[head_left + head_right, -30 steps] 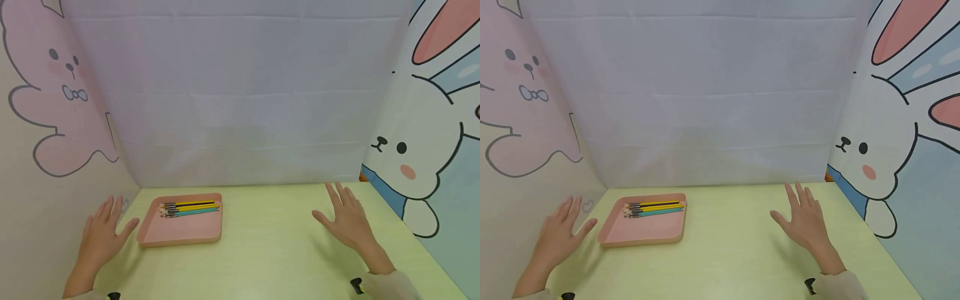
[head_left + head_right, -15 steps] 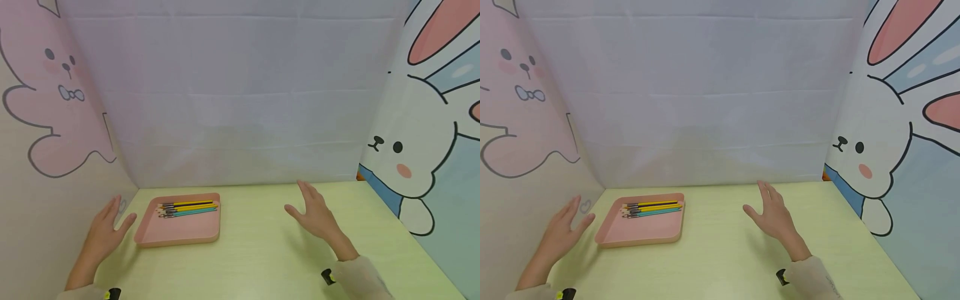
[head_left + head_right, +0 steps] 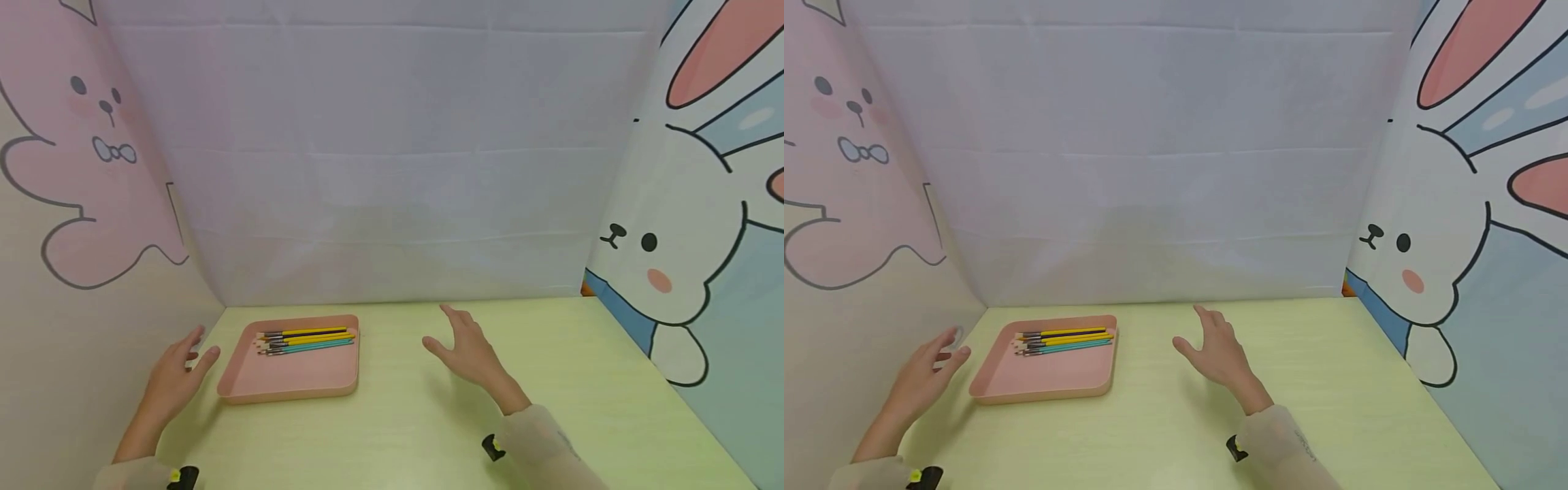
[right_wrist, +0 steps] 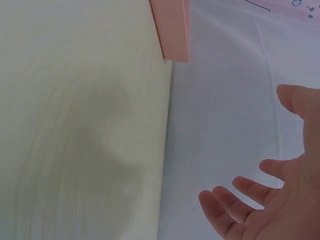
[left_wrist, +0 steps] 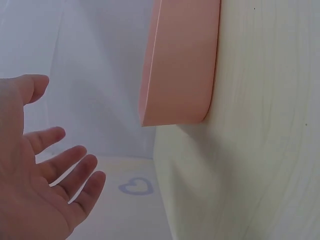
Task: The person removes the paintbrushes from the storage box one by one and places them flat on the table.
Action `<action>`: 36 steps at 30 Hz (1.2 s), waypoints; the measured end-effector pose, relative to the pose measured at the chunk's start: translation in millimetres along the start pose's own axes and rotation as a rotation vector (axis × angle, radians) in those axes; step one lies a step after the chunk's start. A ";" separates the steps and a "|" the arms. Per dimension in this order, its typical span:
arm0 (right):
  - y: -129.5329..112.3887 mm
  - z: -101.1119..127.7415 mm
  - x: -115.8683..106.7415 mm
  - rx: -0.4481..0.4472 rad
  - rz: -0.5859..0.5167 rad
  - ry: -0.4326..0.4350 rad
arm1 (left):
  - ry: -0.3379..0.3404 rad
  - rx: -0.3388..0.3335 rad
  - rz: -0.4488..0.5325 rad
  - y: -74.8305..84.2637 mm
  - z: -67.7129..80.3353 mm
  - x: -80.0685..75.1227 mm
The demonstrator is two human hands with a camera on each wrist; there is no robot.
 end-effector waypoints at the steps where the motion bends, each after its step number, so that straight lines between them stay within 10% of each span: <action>1: -0.4 -1.9 4.3 0.004 -0.004 -0.004 | -0.008 0.002 0.007 -0.4 -0.6 1.0; 24: -19.0 -26.6 100.2 0.073 -0.206 -0.179 | -0.394 -0.156 0.107 -7.4 -11.8 30.0; 36: -29.2 -31.2 134.5 0.142 -0.276 -0.214 | -0.453 -0.188 0.124 -11.1 -17.3 38.1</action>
Point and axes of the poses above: each hand's wrist, its own z-axis away from the middle knuckle, its own x-axis out of the palm, y = z × x, the point moved 1 cm from there along -z, towards the middle knuckle, and after that the axes turned 13 degrees about -z, right-handed, at the moved point
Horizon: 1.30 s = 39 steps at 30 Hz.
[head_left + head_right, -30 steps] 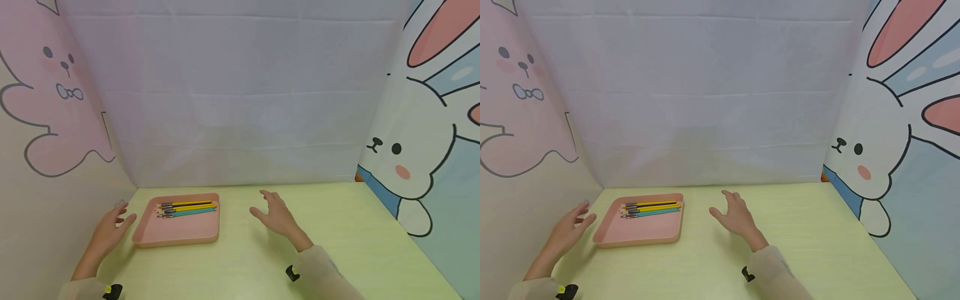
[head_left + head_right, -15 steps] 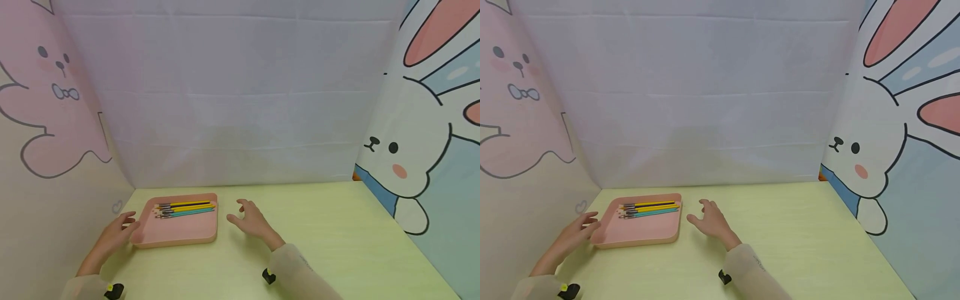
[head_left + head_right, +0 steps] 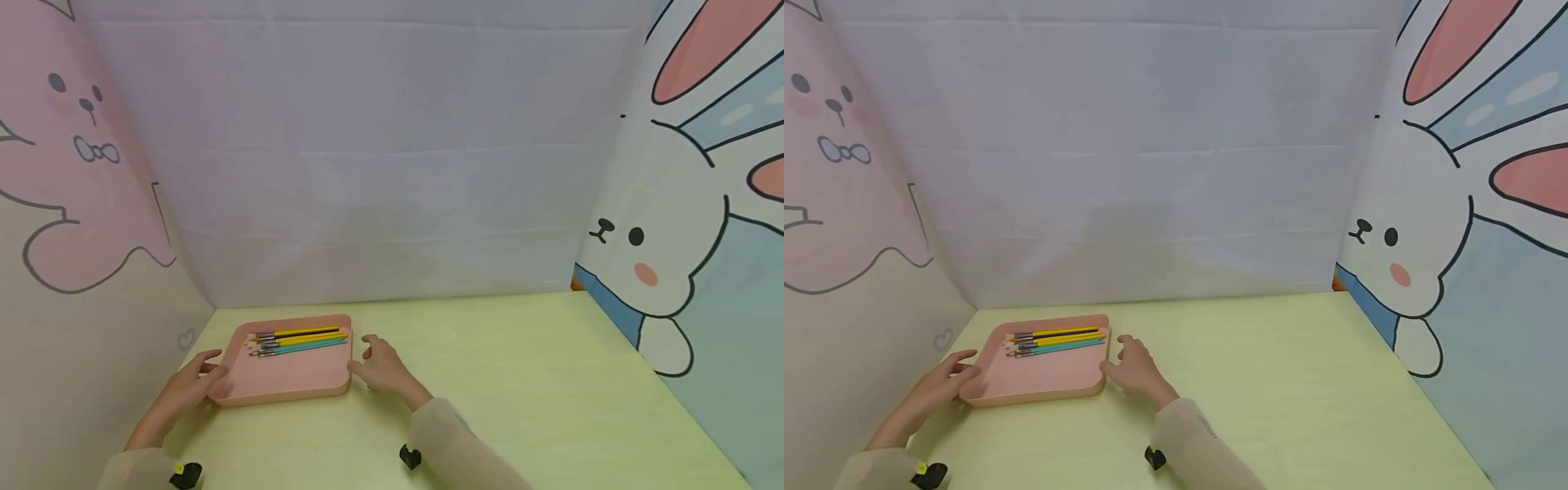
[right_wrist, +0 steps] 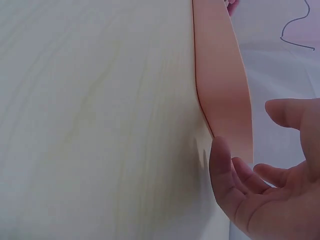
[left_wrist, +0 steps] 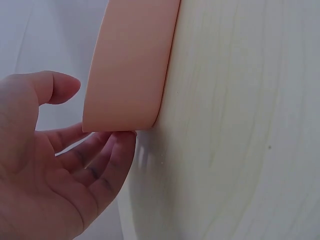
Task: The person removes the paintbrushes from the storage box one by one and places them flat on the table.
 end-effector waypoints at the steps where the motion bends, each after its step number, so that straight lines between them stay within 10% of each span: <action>1: -0.2 -0.7 1.7 0.009 -0.019 0.000 | 0.000 0.003 0.002 0.3 -0.4 0.0; 39: 1.9 -6.2 20.4 0.123 -0.268 -0.030 | -0.025 0.070 0.063 -3.8 5.3 4.5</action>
Point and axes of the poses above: each hand's wrist, its own z-axis away from the middle knuckle, its own x-axis out of the palm, y = z × x, the point moved 1 cm from there along -z, towards the middle knuckle, and after that the axes turned 13 degrees about -z, right-handed, at the moved point
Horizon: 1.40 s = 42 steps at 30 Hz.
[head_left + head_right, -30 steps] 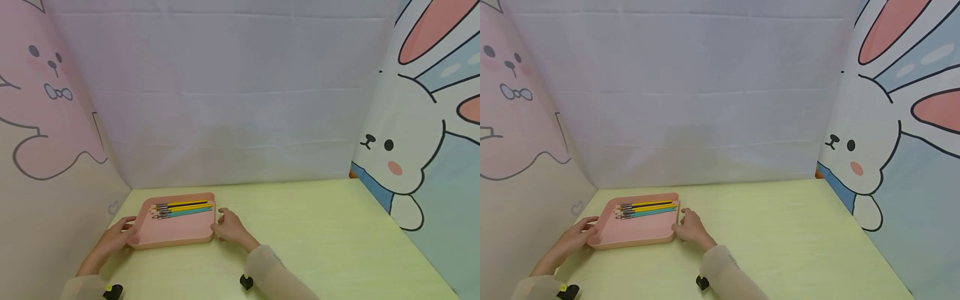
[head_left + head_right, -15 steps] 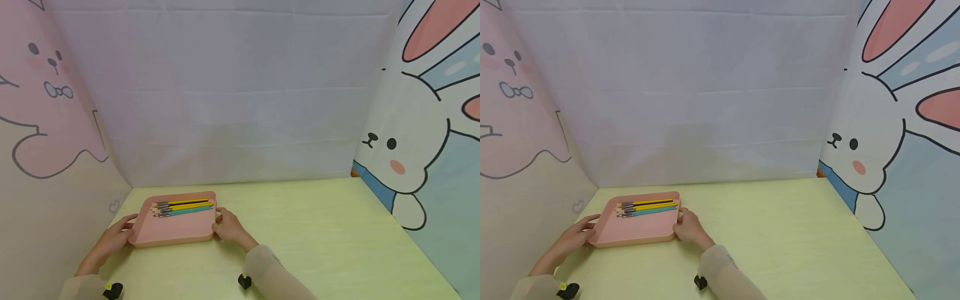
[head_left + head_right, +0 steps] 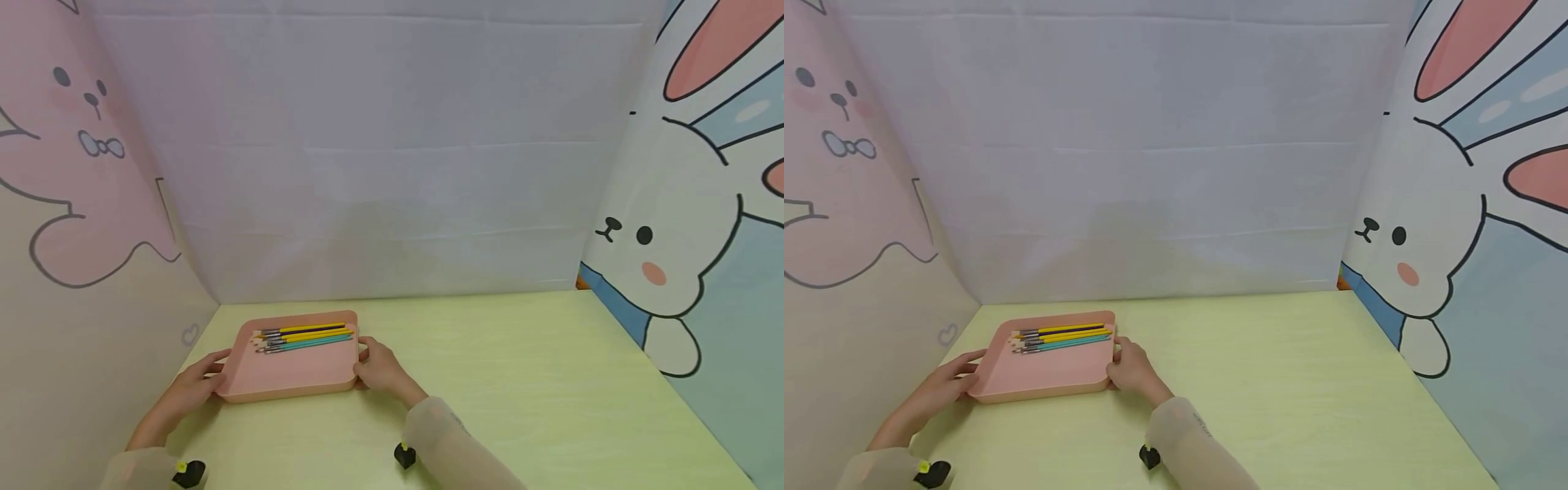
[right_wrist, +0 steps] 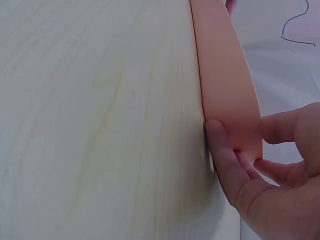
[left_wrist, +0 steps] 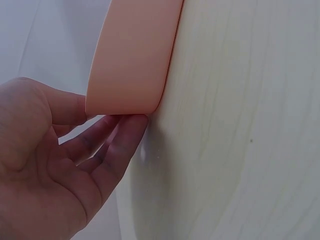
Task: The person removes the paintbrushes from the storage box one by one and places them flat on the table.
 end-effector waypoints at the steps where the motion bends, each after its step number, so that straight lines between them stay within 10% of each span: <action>1: -0.2 0.2 -0.4 0.000 -0.002 0.001 | 0.001 -0.002 0.000 0.4 -0.1 0.4; 42: 1.1 25.7 -39.2 -0.014 0.095 -0.015 | 0.031 0.018 0.026 36.9 14.5 24.6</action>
Point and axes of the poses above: each hand's wrist, its own z-axis away from the middle knuckle, its own x-axis out of the palm, y = z × x, the point moved 1 cm from there along -z, towards the middle knuckle, and after that the axes turned 13 degrees about -z, right-handed, at the moved point
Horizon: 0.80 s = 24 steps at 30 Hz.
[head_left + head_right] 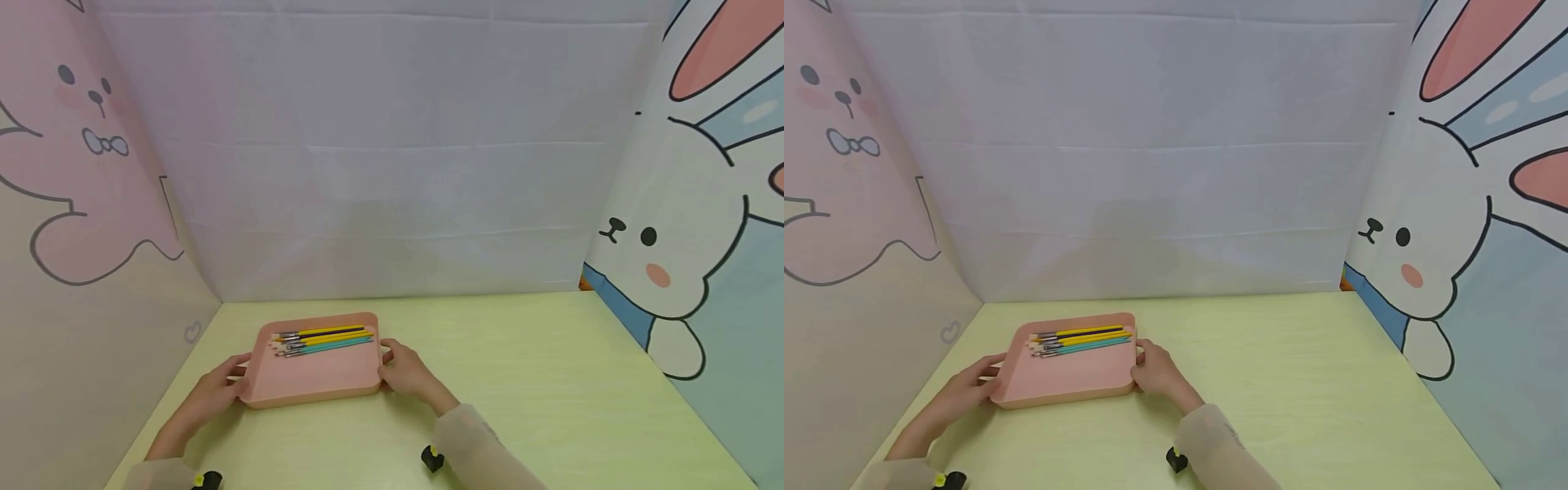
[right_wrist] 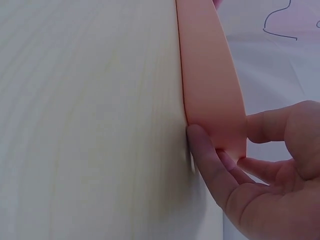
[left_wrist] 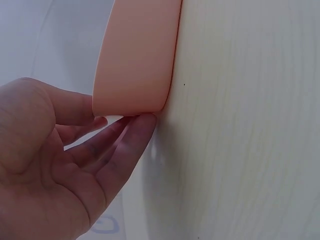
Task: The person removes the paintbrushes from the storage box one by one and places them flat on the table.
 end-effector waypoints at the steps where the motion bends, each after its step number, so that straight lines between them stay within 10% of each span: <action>1: -0.2 1.4 -2.0 -0.004 0.001 -0.003 | 0.000 0.002 -0.002 2.0 0.6 1.0; 24: 6.2 29.5 -44.1 -0.022 0.076 -0.010 | -0.005 0.095 0.045 39.0 9.1 28.7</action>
Point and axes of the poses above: each hand's wrist, its own z-axis away from the middle knuckle, its own x-axis out of the palm, y = z × x, the point moved 1 cm from there along -z, towards the middle knuckle, and after that the axes turned 13 degrees about -z, right-handed, at the moved point
